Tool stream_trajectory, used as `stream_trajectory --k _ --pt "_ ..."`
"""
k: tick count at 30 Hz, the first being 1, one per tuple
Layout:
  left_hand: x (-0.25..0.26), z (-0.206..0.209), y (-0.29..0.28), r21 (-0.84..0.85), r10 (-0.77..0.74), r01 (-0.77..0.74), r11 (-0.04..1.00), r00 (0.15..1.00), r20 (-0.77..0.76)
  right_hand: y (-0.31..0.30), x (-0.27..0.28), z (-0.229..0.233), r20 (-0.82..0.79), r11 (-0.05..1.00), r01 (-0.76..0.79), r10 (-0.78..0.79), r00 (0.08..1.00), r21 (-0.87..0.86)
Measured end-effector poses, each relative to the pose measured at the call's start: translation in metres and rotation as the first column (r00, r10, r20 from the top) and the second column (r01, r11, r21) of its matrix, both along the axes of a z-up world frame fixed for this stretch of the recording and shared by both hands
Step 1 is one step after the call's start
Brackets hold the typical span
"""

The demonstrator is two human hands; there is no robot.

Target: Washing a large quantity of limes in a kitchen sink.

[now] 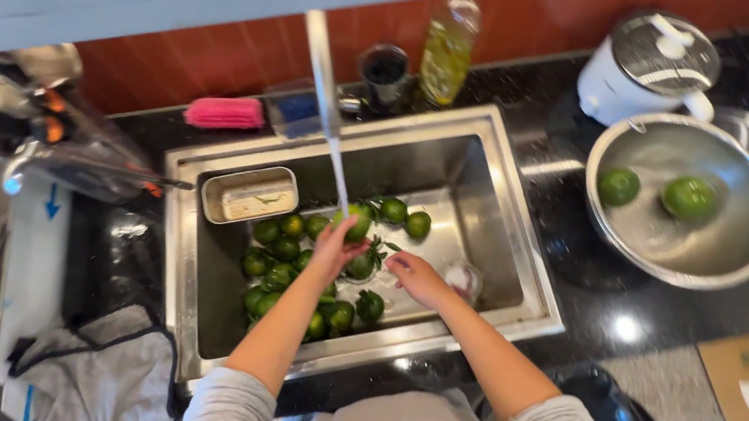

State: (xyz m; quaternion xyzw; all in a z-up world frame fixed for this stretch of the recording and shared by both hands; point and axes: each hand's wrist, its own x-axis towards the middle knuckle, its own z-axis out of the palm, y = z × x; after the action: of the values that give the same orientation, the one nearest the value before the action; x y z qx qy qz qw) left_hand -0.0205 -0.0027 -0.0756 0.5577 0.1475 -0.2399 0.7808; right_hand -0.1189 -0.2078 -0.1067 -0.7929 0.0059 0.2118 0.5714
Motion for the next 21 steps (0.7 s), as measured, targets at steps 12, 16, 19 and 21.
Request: stream_trajectory --k 12,16,19,21 --pt "0.013 -0.038 0.014 -0.520 0.284 -0.321 0.792 0.947 -0.151 0.109 0.137 0.059 0.343 0.974 0.135 -0.191 0.920 0.181" --pt "0.008 -0.006 0.027 -0.507 0.343 -0.378 0.775 0.925 -0.165 0.123 0.164 0.053 0.231 0.988 -0.035 -0.002 0.973 0.154" --pt "0.004 -0.011 0.028 -0.456 0.379 -0.406 0.792 0.912 -0.156 0.124 0.166 0.046 0.208 0.953 -0.103 0.043 0.977 0.286" --pt "0.011 -0.006 0.020 -0.438 0.385 -0.398 0.806 0.915 -0.124 0.117 0.163 0.056 0.072 0.940 -0.052 0.030 0.997 0.336"
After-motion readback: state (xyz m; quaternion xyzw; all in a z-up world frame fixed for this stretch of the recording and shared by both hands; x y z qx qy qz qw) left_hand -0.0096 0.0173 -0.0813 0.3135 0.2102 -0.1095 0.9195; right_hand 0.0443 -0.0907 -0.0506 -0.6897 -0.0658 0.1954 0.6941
